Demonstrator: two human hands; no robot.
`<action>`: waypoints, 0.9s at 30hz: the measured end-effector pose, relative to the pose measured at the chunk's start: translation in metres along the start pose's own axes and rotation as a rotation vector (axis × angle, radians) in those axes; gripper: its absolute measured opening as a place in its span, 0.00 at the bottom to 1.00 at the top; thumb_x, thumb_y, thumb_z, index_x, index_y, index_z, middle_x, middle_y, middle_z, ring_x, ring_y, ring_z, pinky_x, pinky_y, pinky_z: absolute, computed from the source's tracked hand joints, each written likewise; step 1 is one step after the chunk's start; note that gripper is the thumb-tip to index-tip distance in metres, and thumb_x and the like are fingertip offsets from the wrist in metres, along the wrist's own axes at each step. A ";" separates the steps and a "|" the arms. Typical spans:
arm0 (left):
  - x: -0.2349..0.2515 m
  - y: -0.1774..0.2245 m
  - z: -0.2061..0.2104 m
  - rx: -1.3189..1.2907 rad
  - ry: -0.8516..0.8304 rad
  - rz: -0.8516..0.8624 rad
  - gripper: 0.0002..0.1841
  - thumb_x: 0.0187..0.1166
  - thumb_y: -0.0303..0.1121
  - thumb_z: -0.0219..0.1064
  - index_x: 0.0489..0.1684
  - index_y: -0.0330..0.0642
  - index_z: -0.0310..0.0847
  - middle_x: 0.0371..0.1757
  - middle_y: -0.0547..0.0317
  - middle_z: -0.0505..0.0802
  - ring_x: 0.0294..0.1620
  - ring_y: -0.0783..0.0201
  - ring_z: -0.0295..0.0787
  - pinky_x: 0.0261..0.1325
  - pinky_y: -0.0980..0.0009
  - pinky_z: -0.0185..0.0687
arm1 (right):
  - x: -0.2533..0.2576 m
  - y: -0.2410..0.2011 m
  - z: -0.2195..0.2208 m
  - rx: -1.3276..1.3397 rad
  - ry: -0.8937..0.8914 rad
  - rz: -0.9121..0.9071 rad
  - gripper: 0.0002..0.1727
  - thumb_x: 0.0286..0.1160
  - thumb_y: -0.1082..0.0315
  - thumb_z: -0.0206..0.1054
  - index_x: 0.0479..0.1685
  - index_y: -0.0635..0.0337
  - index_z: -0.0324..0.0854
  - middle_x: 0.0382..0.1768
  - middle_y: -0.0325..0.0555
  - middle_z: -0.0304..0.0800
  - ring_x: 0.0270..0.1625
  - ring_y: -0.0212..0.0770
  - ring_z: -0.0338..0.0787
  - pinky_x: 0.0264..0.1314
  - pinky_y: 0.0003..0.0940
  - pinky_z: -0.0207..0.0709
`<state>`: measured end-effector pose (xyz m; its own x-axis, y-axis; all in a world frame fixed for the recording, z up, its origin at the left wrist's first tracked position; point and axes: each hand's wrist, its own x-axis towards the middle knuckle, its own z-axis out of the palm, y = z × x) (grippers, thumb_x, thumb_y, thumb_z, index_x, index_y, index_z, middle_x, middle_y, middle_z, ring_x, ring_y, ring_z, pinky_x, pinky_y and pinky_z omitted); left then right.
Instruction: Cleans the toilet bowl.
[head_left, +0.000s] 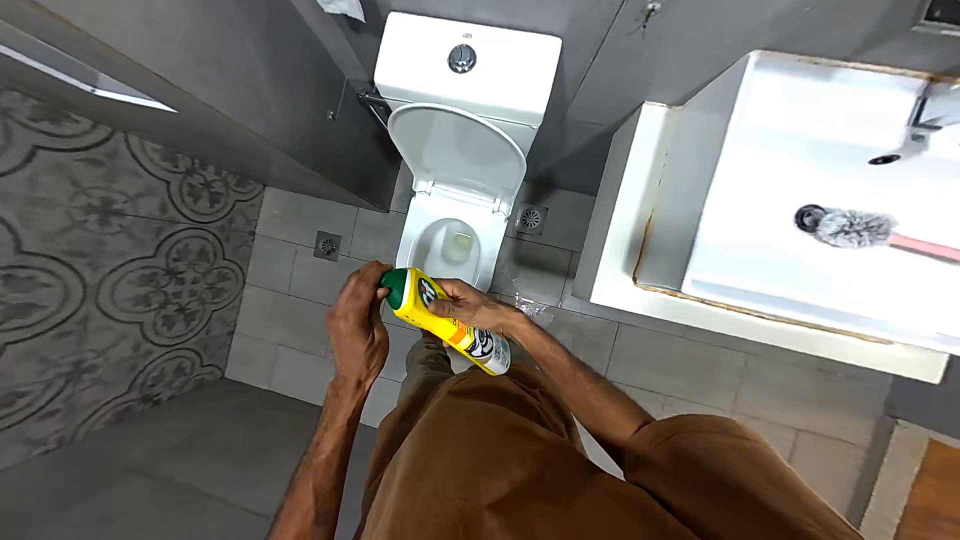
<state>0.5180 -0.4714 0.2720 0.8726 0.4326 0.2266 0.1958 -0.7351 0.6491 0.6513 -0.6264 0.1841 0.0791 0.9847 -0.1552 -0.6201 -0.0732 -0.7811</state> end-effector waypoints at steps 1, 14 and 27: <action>0.007 -0.008 0.000 -0.021 -0.029 0.021 0.17 0.91 0.29 0.51 0.65 0.33 0.84 0.66 0.44 0.89 0.67 0.58 0.88 0.72 0.60 0.82 | 0.004 0.004 -0.001 0.026 0.023 -0.004 0.28 0.80 0.43 0.68 0.63 0.58 0.78 0.37 0.46 0.91 0.29 0.38 0.93 0.31 0.34 0.92; 0.053 -0.221 0.060 -0.248 -0.854 -0.263 0.18 0.91 0.42 0.59 0.59 0.39 0.88 0.60 0.48 0.91 0.61 0.54 0.89 0.69 0.49 0.82 | 0.039 0.132 0.009 0.331 0.501 0.319 0.32 0.81 0.39 0.61 0.72 0.54 0.73 0.43 0.45 0.92 0.38 0.41 0.94 0.43 0.39 0.92; -0.200 -0.449 -0.146 0.147 -1.075 -1.148 0.18 0.90 0.33 0.60 0.66 0.26 0.80 0.62 0.30 0.89 0.62 0.39 0.88 0.68 0.43 0.80 | 0.143 0.248 -0.056 0.380 1.208 0.693 0.43 0.81 0.27 0.52 0.76 0.57 0.76 0.61 0.61 0.85 0.57 0.54 0.86 0.59 0.55 0.80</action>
<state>0.1901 -0.1516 0.0410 0.1187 0.2613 -0.9579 0.9332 -0.3589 0.0177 0.5530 -0.5129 -0.0654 0.1617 0.0218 -0.9866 -0.9578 -0.2372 -0.1622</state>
